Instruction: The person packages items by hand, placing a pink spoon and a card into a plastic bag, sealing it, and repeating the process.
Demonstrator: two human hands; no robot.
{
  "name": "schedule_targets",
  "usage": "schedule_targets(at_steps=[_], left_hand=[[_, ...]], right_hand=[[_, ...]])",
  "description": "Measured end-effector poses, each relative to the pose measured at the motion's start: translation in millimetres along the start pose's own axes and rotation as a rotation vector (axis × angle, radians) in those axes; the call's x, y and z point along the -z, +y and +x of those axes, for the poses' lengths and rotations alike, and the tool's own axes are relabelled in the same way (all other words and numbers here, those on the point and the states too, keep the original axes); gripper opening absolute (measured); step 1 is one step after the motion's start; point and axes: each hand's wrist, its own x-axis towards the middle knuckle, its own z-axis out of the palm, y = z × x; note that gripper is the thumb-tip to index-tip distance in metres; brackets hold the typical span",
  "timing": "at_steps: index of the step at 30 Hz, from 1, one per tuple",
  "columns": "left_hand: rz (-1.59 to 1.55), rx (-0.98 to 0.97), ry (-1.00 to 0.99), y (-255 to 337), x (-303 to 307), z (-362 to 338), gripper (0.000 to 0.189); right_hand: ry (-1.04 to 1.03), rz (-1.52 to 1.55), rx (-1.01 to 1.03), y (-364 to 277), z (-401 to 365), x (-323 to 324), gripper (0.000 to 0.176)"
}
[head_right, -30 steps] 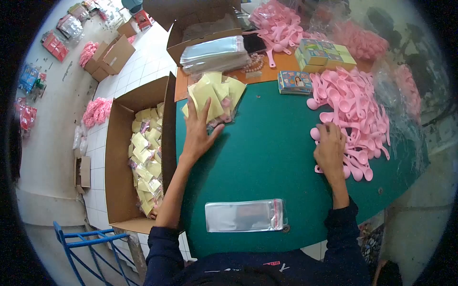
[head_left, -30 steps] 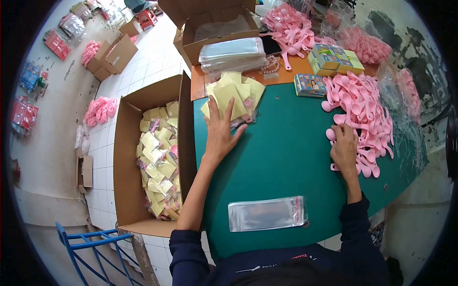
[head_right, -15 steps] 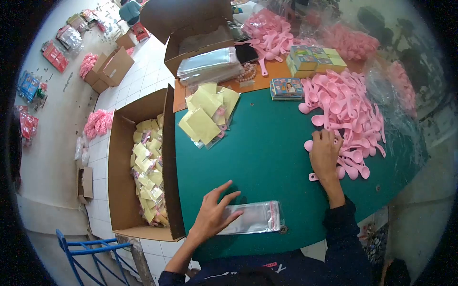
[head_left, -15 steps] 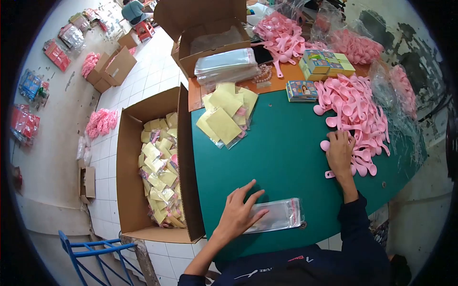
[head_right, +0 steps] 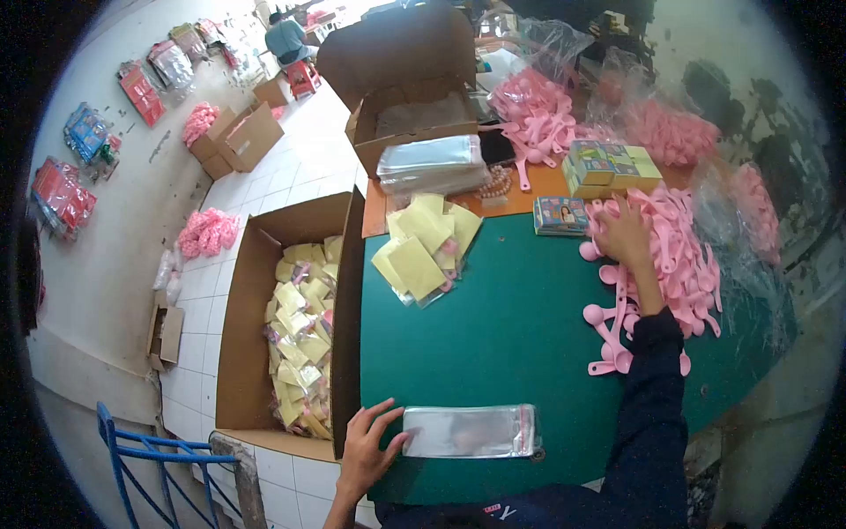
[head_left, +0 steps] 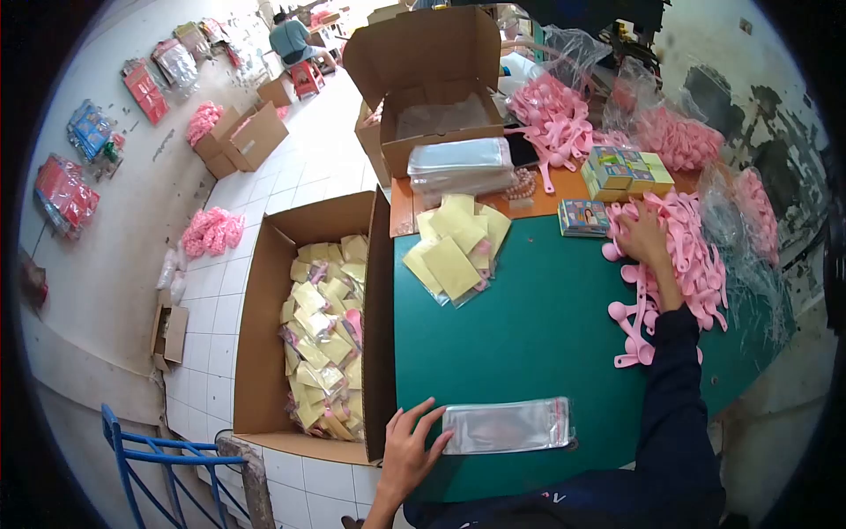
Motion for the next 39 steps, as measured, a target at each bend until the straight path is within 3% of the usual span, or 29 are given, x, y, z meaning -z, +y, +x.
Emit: schedule_targets(at_steps=[4, 15, 20, 22, 24, 27, 28, 31, 35, 36, 39], left_hand=[[0.014, 0.000, -0.009, -9, 8, -1, 0.038], [-0.048, -0.237, -0.034, 20, -4, 41, 0.036], [0.028, -0.418, -0.247, 45, -22, 59, 0.039], [0.027, -0.519, -0.306, 57, -29, 68, 0.042], [-0.006, -0.515, -0.369, 63, -37, 74, 0.041], [0.016, -0.477, -0.407, 63, -48, 80, 0.040], [0.032, -0.452, -0.413, 61, -51, 81, 0.040], [-0.035, -0.418, -0.399, 53, -58, 82, 0.038], [-0.333, -0.363, -0.481, 43, -57, 90, 0.031], [-0.405, -0.356, -0.475, 41, -54, 91, 0.030], [-0.529, -0.338, -0.421, 35, -54, 92, 0.021]], right_hand=[[-0.116, 0.051, -0.015, 3, -26, 11, 0.041], [-0.145, 0.142, 0.101, 7, -83, 33, 0.038], [-0.358, 0.260, 0.206, 13, -91, 60, 0.029], [-0.230, 0.336, 0.262, 11, -87, 64, 0.028], [-0.138, 0.381, 0.227, -5, -83, 81, 0.030], [-0.290, 0.284, -0.076, -26, -82, 72, 0.030], [-0.091, 0.193, 0.018, -29, -84, 55, 0.032], [-0.091, 0.230, -0.165, -41, -86, 35, 0.026], [-0.143, 0.349, 0.055, -14, -87, 6, 0.022], [-0.126, 0.441, 0.053, -16, -87, 14, 0.028], [-0.025, 0.547, 0.063, -27, -84, 55, 0.023]])
